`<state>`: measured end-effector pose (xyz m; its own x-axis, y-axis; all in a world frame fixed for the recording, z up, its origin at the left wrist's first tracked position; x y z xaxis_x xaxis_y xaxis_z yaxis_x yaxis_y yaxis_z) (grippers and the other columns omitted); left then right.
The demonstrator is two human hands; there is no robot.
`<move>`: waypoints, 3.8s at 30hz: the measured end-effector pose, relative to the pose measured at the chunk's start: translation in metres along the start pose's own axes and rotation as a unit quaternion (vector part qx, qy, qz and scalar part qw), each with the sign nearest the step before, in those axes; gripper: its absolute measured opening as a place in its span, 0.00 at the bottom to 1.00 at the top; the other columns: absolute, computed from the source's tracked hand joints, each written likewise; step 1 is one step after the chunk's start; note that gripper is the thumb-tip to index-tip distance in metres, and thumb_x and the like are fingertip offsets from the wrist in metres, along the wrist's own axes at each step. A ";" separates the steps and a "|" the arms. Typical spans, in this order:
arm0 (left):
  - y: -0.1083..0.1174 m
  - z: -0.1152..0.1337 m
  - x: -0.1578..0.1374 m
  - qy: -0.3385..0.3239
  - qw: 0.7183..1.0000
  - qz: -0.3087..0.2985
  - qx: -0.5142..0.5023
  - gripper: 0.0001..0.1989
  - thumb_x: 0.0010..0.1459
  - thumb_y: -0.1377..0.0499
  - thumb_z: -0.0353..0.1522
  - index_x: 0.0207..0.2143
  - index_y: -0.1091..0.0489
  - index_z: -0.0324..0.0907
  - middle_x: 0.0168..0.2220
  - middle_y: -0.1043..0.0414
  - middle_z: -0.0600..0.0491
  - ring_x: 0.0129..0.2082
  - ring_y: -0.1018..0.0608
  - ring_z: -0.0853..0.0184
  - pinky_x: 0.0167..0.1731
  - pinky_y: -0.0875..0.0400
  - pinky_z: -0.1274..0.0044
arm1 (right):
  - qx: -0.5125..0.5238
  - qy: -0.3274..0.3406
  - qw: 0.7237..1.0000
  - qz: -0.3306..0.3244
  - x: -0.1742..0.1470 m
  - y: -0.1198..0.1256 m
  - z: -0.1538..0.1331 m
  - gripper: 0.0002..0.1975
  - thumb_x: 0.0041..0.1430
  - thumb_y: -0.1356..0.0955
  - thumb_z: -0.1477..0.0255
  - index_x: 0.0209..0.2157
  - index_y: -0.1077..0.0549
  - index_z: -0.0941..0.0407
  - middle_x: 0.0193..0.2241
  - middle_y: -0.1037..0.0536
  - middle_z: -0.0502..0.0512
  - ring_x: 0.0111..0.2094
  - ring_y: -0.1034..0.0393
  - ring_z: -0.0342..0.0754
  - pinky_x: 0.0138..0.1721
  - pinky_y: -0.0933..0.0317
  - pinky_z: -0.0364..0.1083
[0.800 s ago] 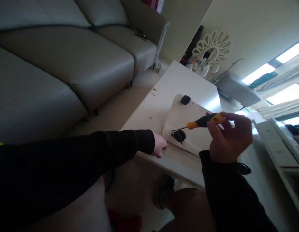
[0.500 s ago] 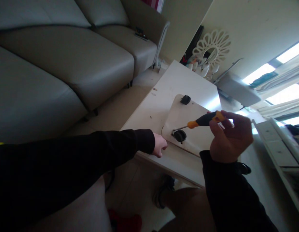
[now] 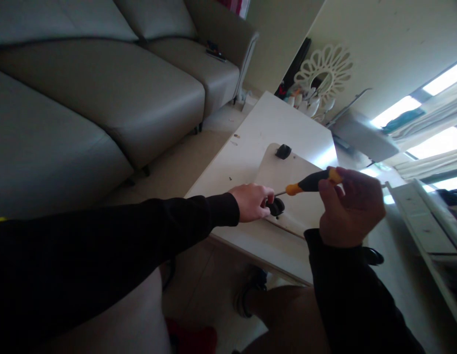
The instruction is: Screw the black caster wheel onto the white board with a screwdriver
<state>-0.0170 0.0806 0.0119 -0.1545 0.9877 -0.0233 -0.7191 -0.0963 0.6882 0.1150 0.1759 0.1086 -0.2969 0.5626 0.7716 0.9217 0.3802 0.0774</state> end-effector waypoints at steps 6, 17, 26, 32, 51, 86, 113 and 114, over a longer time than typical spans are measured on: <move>-0.004 -0.009 0.009 0.050 0.997 0.033 -0.039 0.22 0.57 0.37 0.35 0.53 0.30 0.37 0.48 0.22 0.45 0.42 0.20 0.60 0.41 0.28 0.71 | 0.003 -0.002 1.000 -0.019 0.000 -0.003 -0.002 0.15 0.53 0.24 0.73 0.43 0.21 0.49 0.42 0.19 0.53 0.43 0.21 0.51 0.40 0.23 0.56; -0.020 -0.021 0.016 0.125 0.980 0.002 -0.154 0.23 0.59 0.38 0.35 0.55 0.32 0.37 0.47 0.21 0.45 0.37 0.19 0.63 0.38 0.26 0.73 | -0.011 -0.019 1.000 -0.007 0.001 0.001 0.005 0.18 0.47 0.21 0.76 0.41 0.19 0.51 0.38 0.22 0.49 0.39 0.22 0.45 0.32 0.27 0.44; -0.029 -0.032 0.015 0.237 0.901 -0.045 -0.360 0.13 0.69 0.49 0.34 0.53 0.37 0.39 0.46 0.21 0.45 0.21 0.26 0.73 0.22 0.32 0.79 | -0.003 -0.006 1.000 -0.019 0.001 0.002 0.008 0.16 0.51 0.23 0.73 0.43 0.19 0.46 0.40 0.21 0.52 0.43 0.22 0.51 0.41 0.23 0.55; -0.031 -0.038 0.013 0.267 0.861 -0.049 -0.431 0.14 0.69 0.50 0.36 0.52 0.33 0.39 0.33 0.21 0.51 0.21 0.24 0.70 0.27 0.31 0.78 | -0.021 -0.029 0.999 -0.006 0.001 0.003 0.008 0.17 0.49 0.20 0.71 0.41 0.21 0.50 0.39 0.22 0.50 0.41 0.22 0.48 0.42 0.23 0.54; -0.057 -0.060 0.019 0.249 0.818 -0.031 -0.518 0.12 0.66 0.47 0.39 0.44 0.29 0.42 0.27 0.24 0.55 0.20 0.27 0.72 0.23 0.33 0.80 | -0.030 -0.029 0.997 -0.058 0.001 0.001 0.009 0.18 0.52 0.23 0.73 0.46 0.21 0.47 0.43 0.24 0.53 0.46 0.22 0.52 0.44 0.25 0.58; -0.054 -0.068 0.026 0.259 0.792 -0.012 -0.553 0.14 0.67 0.48 0.34 0.34 0.26 0.37 0.22 0.27 0.55 0.15 0.32 0.75 0.20 0.35 0.80 | -0.041 -0.023 0.998 -0.041 0.001 0.001 0.005 0.19 0.45 0.21 0.74 0.41 0.21 0.50 0.39 0.25 0.47 0.39 0.23 0.43 0.38 0.23 0.48; -0.051 -0.057 0.022 0.247 0.757 -0.062 -0.601 0.10 0.62 0.44 0.35 0.40 0.29 0.37 0.27 0.24 0.51 0.20 0.24 0.70 0.21 0.31 0.79 | -0.024 0.005 0.998 -0.056 -0.004 -0.005 -0.007 0.16 0.49 0.22 0.77 0.39 0.22 0.49 0.37 0.23 0.47 0.41 0.19 0.47 0.37 0.20 0.50; -0.051 -0.057 0.022 0.247 0.754 -0.062 -0.605 0.11 0.63 0.45 0.35 0.40 0.29 0.37 0.27 0.24 0.51 0.21 0.24 0.69 0.21 0.31 0.79 | -0.023 0.003 0.998 -0.054 -0.004 -0.005 -0.007 0.16 0.49 0.22 0.77 0.39 0.22 0.50 0.37 0.23 0.47 0.41 0.19 0.47 0.37 0.20 0.50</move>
<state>-0.0218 0.0999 -0.0648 -0.0540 0.8612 -0.5055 -0.7940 -0.3440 -0.5012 0.1133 0.1661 0.1093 -0.3933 0.5164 0.7607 0.8950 0.4043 0.1883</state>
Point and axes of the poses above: each hand's wrist, its own x-axis towards the middle knuckle, its own y-axis out of the back of the hand, z = x × y, the point moved 7 cm from there along x, towards the middle knuckle
